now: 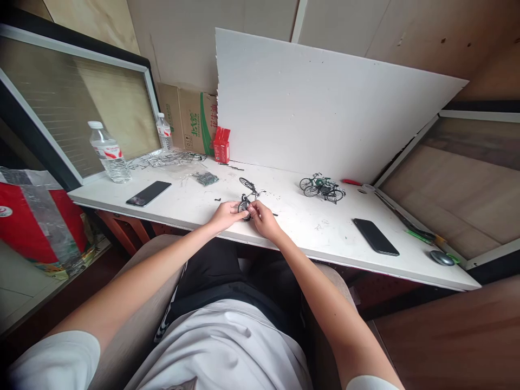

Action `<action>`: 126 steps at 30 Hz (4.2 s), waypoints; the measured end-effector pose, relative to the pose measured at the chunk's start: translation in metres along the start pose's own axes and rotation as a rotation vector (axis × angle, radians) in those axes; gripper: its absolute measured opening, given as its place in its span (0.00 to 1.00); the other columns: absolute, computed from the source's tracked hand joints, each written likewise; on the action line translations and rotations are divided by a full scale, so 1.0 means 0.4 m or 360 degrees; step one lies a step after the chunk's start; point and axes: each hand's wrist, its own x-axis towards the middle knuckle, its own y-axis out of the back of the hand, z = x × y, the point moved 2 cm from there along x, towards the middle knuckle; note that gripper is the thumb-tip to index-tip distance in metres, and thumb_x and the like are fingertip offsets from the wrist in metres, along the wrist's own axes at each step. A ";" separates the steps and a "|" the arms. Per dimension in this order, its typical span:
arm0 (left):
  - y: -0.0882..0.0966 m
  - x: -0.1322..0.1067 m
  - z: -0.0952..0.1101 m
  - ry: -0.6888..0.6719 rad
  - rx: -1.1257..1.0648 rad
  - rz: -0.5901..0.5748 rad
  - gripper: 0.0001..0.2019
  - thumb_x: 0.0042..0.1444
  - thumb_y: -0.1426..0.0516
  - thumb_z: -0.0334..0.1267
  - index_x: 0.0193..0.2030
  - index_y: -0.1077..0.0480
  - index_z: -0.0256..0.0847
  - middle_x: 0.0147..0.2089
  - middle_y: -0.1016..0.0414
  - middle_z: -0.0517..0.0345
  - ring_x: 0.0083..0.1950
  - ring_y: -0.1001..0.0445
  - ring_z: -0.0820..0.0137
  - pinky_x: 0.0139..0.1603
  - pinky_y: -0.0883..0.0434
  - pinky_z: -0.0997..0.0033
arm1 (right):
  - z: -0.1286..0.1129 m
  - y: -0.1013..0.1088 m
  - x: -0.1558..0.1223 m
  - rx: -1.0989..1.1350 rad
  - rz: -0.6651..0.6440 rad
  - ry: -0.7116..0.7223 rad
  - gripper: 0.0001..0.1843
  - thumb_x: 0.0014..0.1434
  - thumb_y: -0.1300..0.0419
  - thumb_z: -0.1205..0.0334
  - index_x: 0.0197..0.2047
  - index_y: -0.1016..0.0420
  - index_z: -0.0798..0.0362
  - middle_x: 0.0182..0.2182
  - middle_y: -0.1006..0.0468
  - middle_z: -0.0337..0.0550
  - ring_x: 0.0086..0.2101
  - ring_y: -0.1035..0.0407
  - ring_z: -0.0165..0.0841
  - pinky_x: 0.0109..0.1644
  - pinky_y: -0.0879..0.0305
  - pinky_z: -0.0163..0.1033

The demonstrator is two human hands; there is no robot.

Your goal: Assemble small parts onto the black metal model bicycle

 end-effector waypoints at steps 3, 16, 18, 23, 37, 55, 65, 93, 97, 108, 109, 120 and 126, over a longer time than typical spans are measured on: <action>-0.001 -0.002 0.005 -0.0021 0.0042 0.0017 0.16 0.51 0.25 0.33 0.45 0.17 0.34 0.47 0.12 0.43 0.48 0.14 0.58 0.58 0.19 0.55 | 0.001 -0.001 0.000 -0.0021 0.0005 -0.0002 0.20 0.78 0.52 0.41 0.46 0.32 0.48 0.40 0.21 0.46 0.39 0.28 0.39 0.47 0.29 0.44; -0.003 -0.010 0.024 0.0028 0.0097 0.0129 0.11 0.50 0.30 0.27 0.41 0.20 0.35 0.41 0.14 0.50 0.43 0.17 0.63 0.50 0.22 0.65 | -0.005 -0.012 -0.008 -0.0148 -0.0042 0.0011 0.17 0.78 0.51 0.45 0.48 0.33 0.48 0.43 0.19 0.50 0.38 0.26 0.41 0.45 0.32 0.44; -0.005 -0.011 0.026 0.0043 0.0066 0.0130 0.11 0.50 0.29 0.27 0.40 0.20 0.35 0.39 0.15 0.51 0.43 0.17 0.64 0.50 0.22 0.66 | -0.003 -0.013 -0.008 -0.0138 -0.0040 0.0016 0.17 0.79 0.51 0.45 0.48 0.32 0.48 0.43 0.19 0.50 0.39 0.26 0.41 0.45 0.32 0.44; -0.010 -0.014 0.033 0.0098 -0.0041 0.0118 0.10 0.51 0.30 0.27 0.41 0.20 0.35 0.39 0.15 0.53 0.43 0.17 0.66 0.49 0.21 0.67 | 0.006 -0.015 -0.006 -0.0095 -0.0020 0.0051 0.18 0.79 0.51 0.44 0.49 0.31 0.49 0.43 0.19 0.50 0.39 0.26 0.41 0.45 0.33 0.45; -0.003 -0.014 0.031 0.0162 -0.0041 0.0154 0.13 0.55 0.29 0.29 0.47 0.21 0.33 0.43 0.14 0.47 0.44 0.16 0.64 0.50 0.19 0.64 | 0.003 -0.011 -0.002 -0.0013 0.0021 0.0073 0.21 0.79 0.50 0.40 0.46 0.30 0.48 0.40 0.20 0.48 0.37 0.28 0.40 0.45 0.32 0.46; 0.004 -0.013 0.020 0.0136 0.0098 0.0061 0.19 0.60 0.30 0.32 0.55 0.29 0.37 0.45 0.14 0.47 0.45 0.14 0.61 0.56 0.18 0.54 | 0.013 -0.008 0.000 0.0050 0.0053 0.0009 0.24 0.78 0.48 0.37 0.46 0.28 0.48 0.41 0.20 0.47 0.39 0.28 0.40 0.45 0.31 0.45; 0.002 -0.017 0.026 0.0149 0.0105 0.0076 0.20 0.59 0.29 0.33 0.54 0.29 0.37 0.45 0.14 0.47 0.45 0.14 0.61 0.56 0.18 0.54 | 0.014 -0.007 0.003 0.0092 0.0051 -0.0007 0.25 0.77 0.48 0.35 0.46 0.28 0.49 0.40 0.20 0.47 0.39 0.28 0.40 0.47 0.31 0.45; 0.005 -0.004 0.003 0.0154 -0.0035 0.0219 0.21 0.58 0.29 0.32 0.54 0.31 0.38 0.49 0.15 0.46 0.49 0.14 0.61 0.57 0.16 0.54 | 0.011 -0.010 0.003 -0.0012 0.0029 -0.0045 0.23 0.76 0.46 0.37 0.45 0.24 0.49 0.41 0.17 0.48 0.41 0.25 0.41 0.45 0.29 0.45; 0.003 -0.009 0.009 0.0163 -0.0042 0.0238 0.22 0.58 0.29 0.31 0.55 0.32 0.38 0.49 0.15 0.45 0.51 0.15 0.60 0.58 0.16 0.53 | 0.014 -0.013 0.003 -0.0026 0.0022 -0.0013 0.22 0.76 0.45 0.39 0.44 0.24 0.48 0.40 0.18 0.47 0.40 0.25 0.41 0.45 0.29 0.46; -0.002 -0.015 0.022 0.0176 -0.0020 0.0228 0.19 0.59 0.31 0.30 0.54 0.32 0.37 0.49 0.15 0.44 0.51 0.15 0.59 0.58 0.16 0.52 | 0.017 -0.014 0.004 -0.0026 0.0001 -0.0027 0.20 0.75 0.44 0.41 0.44 0.23 0.48 0.41 0.17 0.47 0.40 0.25 0.42 0.43 0.29 0.46; -0.002 -0.014 0.022 0.0178 -0.0021 0.0232 0.20 0.59 0.30 0.30 0.54 0.32 0.37 0.48 0.15 0.44 0.51 0.15 0.60 0.58 0.16 0.52 | 0.017 -0.015 0.003 -0.0027 0.0002 -0.0025 0.20 0.75 0.44 0.41 0.44 0.23 0.48 0.41 0.17 0.47 0.40 0.25 0.42 0.44 0.29 0.46; 0.002 -0.014 0.015 0.0143 -0.0011 0.0237 0.24 0.55 0.26 0.33 0.53 0.31 0.38 0.48 0.16 0.45 0.51 0.15 0.59 0.57 0.16 0.52 | 0.013 -0.013 0.002 -0.0053 -0.0018 -0.0016 0.19 0.75 0.44 0.42 0.44 0.23 0.48 0.40 0.18 0.47 0.39 0.25 0.41 0.42 0.30 0.45; 0.004 -0.009 0.010 0.0143 0.0052 0.0223 0.22 0.57 0.29 0.31 0.55 0.31 0.38 0.46 0.15 0.48 0.49 0.14 0.60 0.56 0.16 0.54 | 0.013 -0.015 0.002 -0.0050 -0.0016 -0.0009 0.19 0.76 0.44 0.43 0.44 0.23 0.48 0.40 0.17 0.47 0.40 0.25 0.41 0.44 0.30 0.46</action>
